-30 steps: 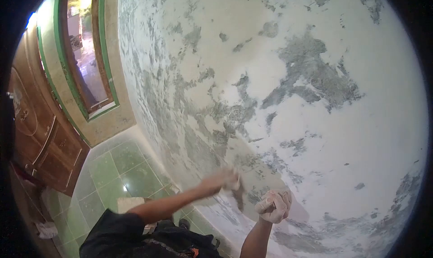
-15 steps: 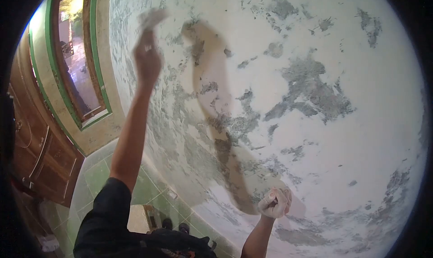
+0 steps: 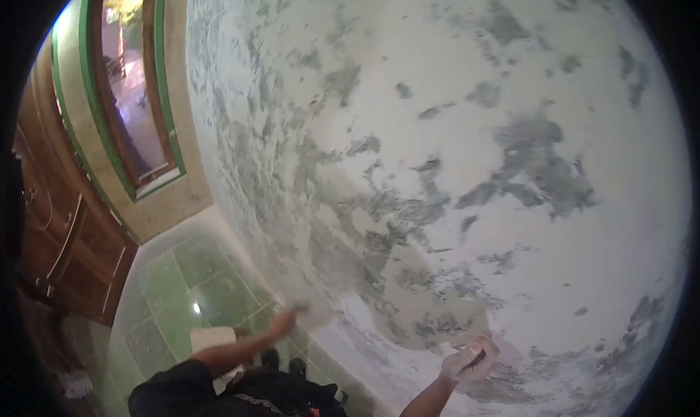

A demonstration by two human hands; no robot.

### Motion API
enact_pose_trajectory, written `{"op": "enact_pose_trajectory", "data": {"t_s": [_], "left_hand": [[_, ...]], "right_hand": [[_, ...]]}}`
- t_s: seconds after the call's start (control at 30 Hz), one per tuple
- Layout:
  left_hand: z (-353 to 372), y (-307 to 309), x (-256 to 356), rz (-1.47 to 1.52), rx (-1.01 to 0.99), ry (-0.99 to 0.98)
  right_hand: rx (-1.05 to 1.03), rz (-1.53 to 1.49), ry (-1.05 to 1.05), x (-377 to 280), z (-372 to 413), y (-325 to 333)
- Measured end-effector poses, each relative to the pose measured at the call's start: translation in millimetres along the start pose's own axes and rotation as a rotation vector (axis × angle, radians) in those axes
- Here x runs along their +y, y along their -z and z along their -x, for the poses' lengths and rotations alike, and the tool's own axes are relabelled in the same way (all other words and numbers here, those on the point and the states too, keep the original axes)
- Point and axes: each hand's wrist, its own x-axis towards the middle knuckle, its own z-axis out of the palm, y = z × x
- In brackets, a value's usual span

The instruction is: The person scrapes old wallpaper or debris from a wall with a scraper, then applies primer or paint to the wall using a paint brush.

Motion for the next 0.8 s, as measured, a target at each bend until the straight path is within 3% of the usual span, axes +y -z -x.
{"op": "enact_pose_trajectory", "data": {"t_s": [0.03, 0.07, 0.1, 0.13, 0.23, 0.3, 0.37, 0.4, 0.43, 0.5, 0.57, 0.6, 0.63, 0.67, 0.7, 0.73, 0.77, 0.8], "left_hand": [[-33.4, 56.5, 27.2, 0.152, 0.139, 0.225], [-75.5, 107.7, 35.6, -0.075, 0.308, 0.320], [-110.7, 163.0, 50.4, -0.048, 0.639, 0.083], [-140.5, 225.1, 106.1, 0.020, 0.937, -0.267], [-213.4, 313.1, 173.1, 0.005, 1.170, -0.449], [-247.3, 301.1, 182.9, 0.207, 1.093, -0.496], [-247.1, 208.2, 164.9, 0.183, 1.000, -0.334], [-224.3, 170.5, 179.9, 0.256, 1.120, -0.421], [-198.0, 104.4, 149.6, 0.383, 0.985, -0.266], [-98.0, 0.8, 122.7, 0.476, 0.468, 0.133], [1.1, -88.0, 79.9, 0.339, 0.257, -0.062], [32.8, -109.6, 44.2, 0.376, 0.204, -0.017], [54.5, -117.1, 16.1, 0.414, 0.148, 0.025], [42.2, -89.6, 3.5, 0.205, 0.097, 0.369], [18.1, -64.5, -2.7, 0.097, 0.338, 0.552], [-26.9, -18.2, -20.3, 0.145, 0.505, 0.411], [-72.4, 25.0, -24.8, 0.134, 0.611, 0.478], [-116.8, 87.2, -5.1, 0.217, 0.812, 0.288]], "right_hand": [[0.038, -0.057, 0.024, -2.0, -2.4, -1.1], [0.017, 0.023, 0.062, 1.9, -4.8, -0.2], [-0.010, 0.016, 0.059, 2.3, -5.0, -9.8], [0.041, 0.011, 0.041, 2.4, -6.3, -23.0], [-0.039, -0.134, -0.015, -1.7, -14.7, -55.5], [0.010, 0.133, 0.338, 24.7, -7.1, -66.4], [-0.017, 0.175, 0.334, 28.3, -3.7, -68.9], [-0.035, 0.224, 0.380, 26.1, -6.6, -69.6], [-0.053, 0.277, 0.427, 23.5, -9.0, -68.2], [-0.105, 0.271, 0.410, 18.4, -8.0, -70.4], [-0.059, 0.307, 0.412, 16.3, -8.6, -74.4], [-0.071, 0.297, 0.410, 15.9, -9.0, -75.2], [-0.094, 0.314, 0.453, 16.0, -12.0, -71.6], [-0.109, 0.333, 0.498, 18.6, -14.6, -71.1], [-0.120, 0.340, 0.492, 19.8, -12.9, -70.7], [-0.095, 0.382, 0.507, 20.7, -10.6, -69.5], [-0.061, 0.414, 0.525, 22.5, -9.8, -69.8], [-0.065, 0.411, 0.523, 24.1, -10.3, -68.5]]}}
